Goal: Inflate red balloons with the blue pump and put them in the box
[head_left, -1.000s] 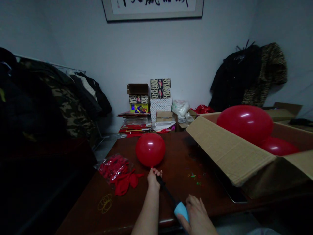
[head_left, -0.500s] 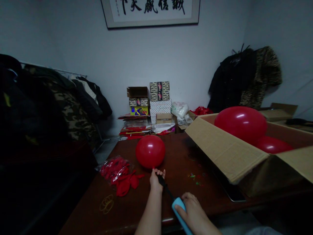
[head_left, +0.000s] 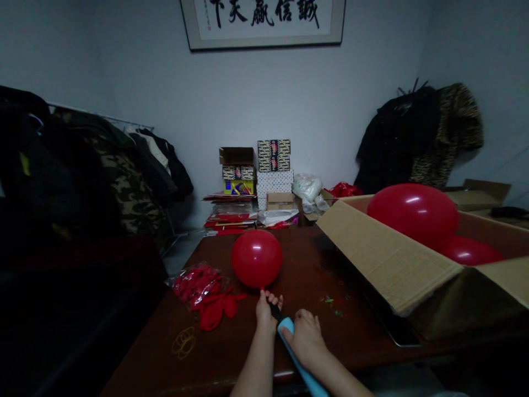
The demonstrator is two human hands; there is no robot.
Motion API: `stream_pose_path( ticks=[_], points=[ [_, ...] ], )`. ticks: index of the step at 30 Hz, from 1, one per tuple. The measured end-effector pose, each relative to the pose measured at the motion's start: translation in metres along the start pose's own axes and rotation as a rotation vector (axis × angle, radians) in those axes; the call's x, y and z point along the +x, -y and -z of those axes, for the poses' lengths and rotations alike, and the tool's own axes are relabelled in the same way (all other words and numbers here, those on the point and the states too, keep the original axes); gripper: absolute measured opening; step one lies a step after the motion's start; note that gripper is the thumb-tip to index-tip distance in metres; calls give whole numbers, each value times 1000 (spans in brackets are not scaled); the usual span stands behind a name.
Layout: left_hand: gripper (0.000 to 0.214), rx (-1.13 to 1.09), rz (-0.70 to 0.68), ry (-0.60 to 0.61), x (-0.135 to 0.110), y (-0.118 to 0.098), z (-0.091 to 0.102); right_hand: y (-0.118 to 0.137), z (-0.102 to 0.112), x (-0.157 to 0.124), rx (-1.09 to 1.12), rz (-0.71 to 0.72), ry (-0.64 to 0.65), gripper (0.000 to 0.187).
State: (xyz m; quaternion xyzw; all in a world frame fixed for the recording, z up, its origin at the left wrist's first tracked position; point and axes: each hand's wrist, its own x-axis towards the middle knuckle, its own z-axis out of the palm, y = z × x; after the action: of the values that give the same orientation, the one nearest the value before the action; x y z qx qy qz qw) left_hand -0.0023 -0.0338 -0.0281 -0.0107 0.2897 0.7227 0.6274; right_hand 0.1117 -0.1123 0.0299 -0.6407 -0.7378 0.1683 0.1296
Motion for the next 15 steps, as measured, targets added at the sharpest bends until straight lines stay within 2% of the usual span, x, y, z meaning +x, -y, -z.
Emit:
stream_pose_path(
  ticks=[7, 11, 15],
  points=[
    [28, 85, -114, -15, 6, -10, 7, 1, 1, -12, -28, 46, 8, 42],
    [27, 57, -120, -13, 13, -24, 5, -22, 8, -38, -32, 73, 53, 43],
    [28, 31, -116, 0, 17, -34, -5, -47, 22, -60, -55, 129, 119, 52]
  ],
)
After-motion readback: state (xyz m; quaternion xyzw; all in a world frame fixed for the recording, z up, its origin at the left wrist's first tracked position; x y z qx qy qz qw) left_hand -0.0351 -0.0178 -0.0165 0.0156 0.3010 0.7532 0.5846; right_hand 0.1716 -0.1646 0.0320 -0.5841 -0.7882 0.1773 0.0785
